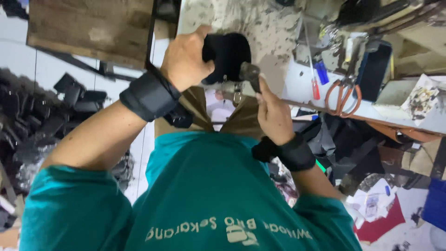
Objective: The person holds a small black zippered pouch at a workbench, opens and closes its zipper, turns the pouch inside out, and trims excess material from its edge using scissors. They then work over the pouch edge with a thin file-like tool, repeatedly repositioning the pouch while working.
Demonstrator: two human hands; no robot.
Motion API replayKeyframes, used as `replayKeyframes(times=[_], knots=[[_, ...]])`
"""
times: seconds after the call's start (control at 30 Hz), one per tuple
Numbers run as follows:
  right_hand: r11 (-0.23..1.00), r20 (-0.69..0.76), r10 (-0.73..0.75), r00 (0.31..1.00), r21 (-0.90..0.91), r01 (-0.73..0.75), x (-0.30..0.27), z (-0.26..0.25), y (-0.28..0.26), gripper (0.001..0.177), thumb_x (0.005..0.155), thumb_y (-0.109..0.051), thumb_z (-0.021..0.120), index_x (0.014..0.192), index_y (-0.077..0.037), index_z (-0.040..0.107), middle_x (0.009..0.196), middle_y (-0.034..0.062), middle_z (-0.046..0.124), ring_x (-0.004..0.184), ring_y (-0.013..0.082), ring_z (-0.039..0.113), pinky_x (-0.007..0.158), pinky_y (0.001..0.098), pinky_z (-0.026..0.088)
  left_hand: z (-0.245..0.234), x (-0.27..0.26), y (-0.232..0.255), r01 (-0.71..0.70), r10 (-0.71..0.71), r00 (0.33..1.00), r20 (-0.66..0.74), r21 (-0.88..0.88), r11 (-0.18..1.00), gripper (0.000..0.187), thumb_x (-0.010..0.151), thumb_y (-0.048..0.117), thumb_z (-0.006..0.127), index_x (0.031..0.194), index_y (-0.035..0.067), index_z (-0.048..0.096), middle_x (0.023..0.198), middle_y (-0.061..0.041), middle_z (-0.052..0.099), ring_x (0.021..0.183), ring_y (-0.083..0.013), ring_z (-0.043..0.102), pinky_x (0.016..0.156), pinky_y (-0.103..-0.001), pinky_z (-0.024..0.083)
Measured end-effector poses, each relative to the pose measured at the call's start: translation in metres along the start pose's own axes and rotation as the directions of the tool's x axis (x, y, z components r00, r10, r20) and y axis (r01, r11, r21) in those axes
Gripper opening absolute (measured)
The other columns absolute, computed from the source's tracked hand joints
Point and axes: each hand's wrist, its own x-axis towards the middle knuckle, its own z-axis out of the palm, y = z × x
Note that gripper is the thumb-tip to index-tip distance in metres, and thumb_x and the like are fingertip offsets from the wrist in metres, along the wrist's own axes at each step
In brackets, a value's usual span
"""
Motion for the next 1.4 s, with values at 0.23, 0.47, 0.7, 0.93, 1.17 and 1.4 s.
replayKeyframes(times=[0.23,0.47,0.7,0.93,1.17,1.4], knots=[[0.997,0.009,0.021,1.000,0.074,-0.022,-0.001,0.000,0.004,0.051,0.115,-0.019,0.043,0.164,-0.010,0.032,0.105,0.0156,0.068,0.067,0.0260,0.054,0.059,0.0387,0.042,0.001,-0.002,-0.003,0.077,-0.075,0.993,0.086,-0.030,0.997,0.069,0.077,0.016,0.080,0.140,0.002,0.054,0.082,-0.022,0.073,0.074,-0.0436,0.071,0.062,-0.052,0.059],[0.988,-0.064,0.016,0.998,0.157,-0.006,-0.006,-0.020,-0.007,0.049,0.116,-0.023,0.046,0.161,-0.007,0.037,0.117,0.0184,0.074,0.067,0.0230,0.061,0.064,0.0415,0.041,-0.003,-0.001,0.006,0.076,-0.076,0.994,0.080,0.003,0.997,0.067,0.077,0.018,0.079,0.138,0.004,0.055,0.083,-0.024,0.072,0.074,-0.0472,0.070,0.060,-0.056,0.058],[0.997,0.075,-0.054,0.996,0.065,0.049,-0.004,-0.017,-0.007,0.049,0.116,-0.020,0.040,0.163,-0.010,0.030,0.130,0.0214,0.070,0.120,0.0320,0.071,0.089,0.0456,0.059,-0.007,0.002,0.008,0.017,-0.017,0.996,0.088,0.002,1.000,0.071,0.077,0.017,0.080,0.140,-0.002,0.054,0.080,-0.022,0.073,0.075,-0.0440,0.071,0.064,-0.053,0.059],[1.000,0.031,0.010,0.999,0.012,-0.011,-0.004,-0.002,0.006,0.052,0.112,-0.017,0.045,0.163,-0.012,0.034,0.111,0.0165,0.069,0.089,0.0266,0.063,0.068,0.0390,0.050,-0.007,0.004,0.008,0.036,-0.039,0.994,0.104,0.029,0.999,0.071,0.078,0.020,0.080,0.141,0.000,0.054,0.082,-0.024,0.073,0.076,-0.0445,0.071,0.067,-0.054,0.059],[0.999,0.001,0.030,1.000,0.015,-0.030,0.009,0.009,0.012,0.057,0.109,-0.012,0.046,0.164,-0.015,0.030,0.131,0.0278,0.070,0.089,0.0486,0.069,0.070,0.0482,0.052,-0.013,-0.001,0.018,0.052,-0.054,0.981,0.188,0.018,0.999,0.065,0.076,0.017,0.071,0.138,0.006,0.053,0.079,-0.023,0.071,0.078,-0.0476,0.069,0.065,-0.056,0.056],[0.983,-0.105,0.041,0.994,0.185,-0.021,0.025,-0.016,-0.009,0.044,0.112,-0.011,0.047,0.155,-0.004,0.051,0.092,0.0238,0.074,0.076,0.0314,0.074,0.068,0.0442,0.057,-0.025,-0.001,0.026,0.134,-0.123,0.958,0.258,-0.027,0.991,0.069,0.082,0.017,0.078,0.144,0.000,0.054,0.103,-0.032,0.072,0.100,-0.0519,0.070,0.078,-0.060,0.060]])
